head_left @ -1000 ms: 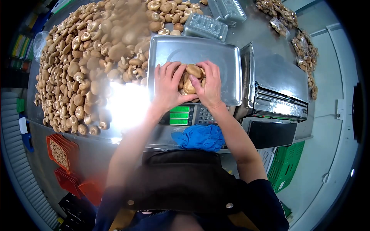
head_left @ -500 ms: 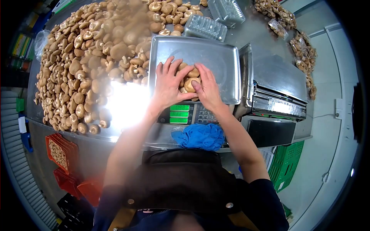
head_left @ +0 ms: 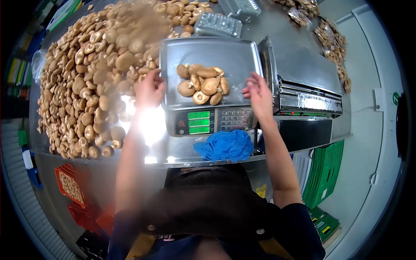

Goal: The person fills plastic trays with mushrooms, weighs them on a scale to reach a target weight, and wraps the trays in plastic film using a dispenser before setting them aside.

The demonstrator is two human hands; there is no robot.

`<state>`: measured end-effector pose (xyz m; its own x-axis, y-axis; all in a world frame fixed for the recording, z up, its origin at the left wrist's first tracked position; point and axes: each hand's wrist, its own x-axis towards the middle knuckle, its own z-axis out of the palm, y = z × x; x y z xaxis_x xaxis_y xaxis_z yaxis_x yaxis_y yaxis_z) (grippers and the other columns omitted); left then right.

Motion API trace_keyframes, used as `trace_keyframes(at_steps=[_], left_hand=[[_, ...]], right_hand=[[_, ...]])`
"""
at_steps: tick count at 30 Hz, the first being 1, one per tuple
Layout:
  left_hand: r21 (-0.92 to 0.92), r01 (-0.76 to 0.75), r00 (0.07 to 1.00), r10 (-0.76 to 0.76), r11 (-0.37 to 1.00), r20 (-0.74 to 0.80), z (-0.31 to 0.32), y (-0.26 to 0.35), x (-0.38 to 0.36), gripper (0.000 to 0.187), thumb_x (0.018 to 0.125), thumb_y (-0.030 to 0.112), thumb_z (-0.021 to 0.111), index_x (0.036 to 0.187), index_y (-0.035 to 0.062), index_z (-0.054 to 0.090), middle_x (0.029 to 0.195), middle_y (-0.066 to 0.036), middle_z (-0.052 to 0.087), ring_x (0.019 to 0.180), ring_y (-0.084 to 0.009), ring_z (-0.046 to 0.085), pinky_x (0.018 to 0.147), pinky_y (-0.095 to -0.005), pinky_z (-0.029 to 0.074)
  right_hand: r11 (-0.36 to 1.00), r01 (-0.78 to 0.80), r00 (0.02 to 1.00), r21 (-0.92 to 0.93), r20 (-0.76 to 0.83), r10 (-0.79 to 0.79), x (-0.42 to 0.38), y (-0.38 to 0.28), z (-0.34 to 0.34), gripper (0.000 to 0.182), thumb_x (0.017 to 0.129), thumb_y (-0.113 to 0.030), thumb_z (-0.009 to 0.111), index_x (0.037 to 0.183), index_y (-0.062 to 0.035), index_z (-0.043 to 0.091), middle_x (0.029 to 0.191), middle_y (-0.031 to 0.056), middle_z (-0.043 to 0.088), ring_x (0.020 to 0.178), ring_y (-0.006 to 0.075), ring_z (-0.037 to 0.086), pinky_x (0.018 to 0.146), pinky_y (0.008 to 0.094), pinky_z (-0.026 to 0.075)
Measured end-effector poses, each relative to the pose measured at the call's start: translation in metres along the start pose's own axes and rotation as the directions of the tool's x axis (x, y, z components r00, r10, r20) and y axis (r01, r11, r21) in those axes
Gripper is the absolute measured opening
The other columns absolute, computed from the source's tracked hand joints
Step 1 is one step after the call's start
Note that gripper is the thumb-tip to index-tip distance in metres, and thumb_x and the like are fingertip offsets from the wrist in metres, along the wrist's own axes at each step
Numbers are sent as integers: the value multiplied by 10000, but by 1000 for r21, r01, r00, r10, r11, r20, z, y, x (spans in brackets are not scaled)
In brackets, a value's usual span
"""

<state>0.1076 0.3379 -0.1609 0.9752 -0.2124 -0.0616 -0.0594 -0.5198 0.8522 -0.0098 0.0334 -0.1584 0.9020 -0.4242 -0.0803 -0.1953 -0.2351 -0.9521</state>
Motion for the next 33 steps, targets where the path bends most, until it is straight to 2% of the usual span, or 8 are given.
trace_keyframes(at_steps=[5, 6, 16, 19, 24, 29, 30, 33], left_hand=[[336, -19, 992, -23, 942, 120, 23, 9, 7, 498, 729, 102, 643, 1216, 30, 571, 913, -141, 687, 881, -313, 656, 805, -399, 512], [351, -69, 996, 46, 934, 72, 29, 1, 9, 520, 715, -2, 643, 1222, -60, 544, 782, -99, 648, 696, -186, 632, 617, -300, 496], [-137, -21, 1000, 20, 990, -11, 67, 121, -28, 627, 710, -69, 597, 1320, -51, 452, 870, -56, 560, 577, -65, 537, 446, -187, 418], [-254, -47, 999, 50, 966, 4, 123, 165, -24, 651, 697, -72, 603, 1328, -16, 448, 872, -62, 563, 541, -70, 541, 417, -190, 403], [-237, -101, 991, 120, 966, 65, 234, 211, 12, 623, 693, -53, 627, 1297, -3, 485, 838, -68, 589, 540, -89, 558, 441, -228, 436], [-36, -119, 990, 121, 992, 74, 318, 269, 33, 556, 679, 52, 652, 1220, -3, 535, 907, -193, 660, 818, -304, 652, 743, -391, 527], [-57, -212, 977, 212, 976, 5, 344, 252, 45, 570, 690, 53, 677, 1240, 17, 531, 801, -132, 657, 760, -237, 652, 695, -364, 530], [92, -205, 979, 206, 974, 6, 373, 256, 51, 488, 704, 23, 631, 1185, 19, 550, 854, -186, 667, 845, -356, 650, 748, -443, 516]], right_hand=[[963, -37, 964, -267, 243, 104, 13, 0, 26, 596, 813, -18, 564, 1377, 33, 380, 1088, 128, 606, 742, 146, 633, 670, 269, 525], [973, -70, 961, -219, 248, 125, 21, 5, 27, 611, 793, 7, 570, 1374, 39, 385, 1061, 119, 609, 731, 138, 630, 661, 268, 524], [977, 189, 936, -95, 319, -150, 38, -45, -98, 639, 733, 36, 596, 1348, 30, 420, 992, 84, 567, 700, 107, 580, 690, 260, 500], [947, 252, 940, -198, 281, -192, 57, -40, -166, 614, 724, -15, 638, 1308, 30, 455, 953, 146, 588, 725, 215, 617, 710, 350, 513], [940, 165, 974, -298, 196, -109, 95, -14, -275, 610, 740, -26, 652, 1321, 2, 468, 1011, 120, 616, 749, 185, 628, 727, 317, 528], [899, 193, 979, -393, 142, -148, 137, 28, -359, 576, 773, -19, 626, 1329, -17, 476, 1033, 98, 641, 717, 144, 627, 668, 280, 518], [951, 147, 982, -274, 155, -107, 146, 40, -369, 568, 795, -20, 603, 1346, -34, 467, 1018, 70, 638, 722, 118, 620, 638, 252, 503], [974, 142, 971, -176, 217, -102, 168, 72, -399, 585, 775, 58, 512, 1353, -4, 447, 973, 63, 610, 635, 84, 542, 542, 221, 459]])
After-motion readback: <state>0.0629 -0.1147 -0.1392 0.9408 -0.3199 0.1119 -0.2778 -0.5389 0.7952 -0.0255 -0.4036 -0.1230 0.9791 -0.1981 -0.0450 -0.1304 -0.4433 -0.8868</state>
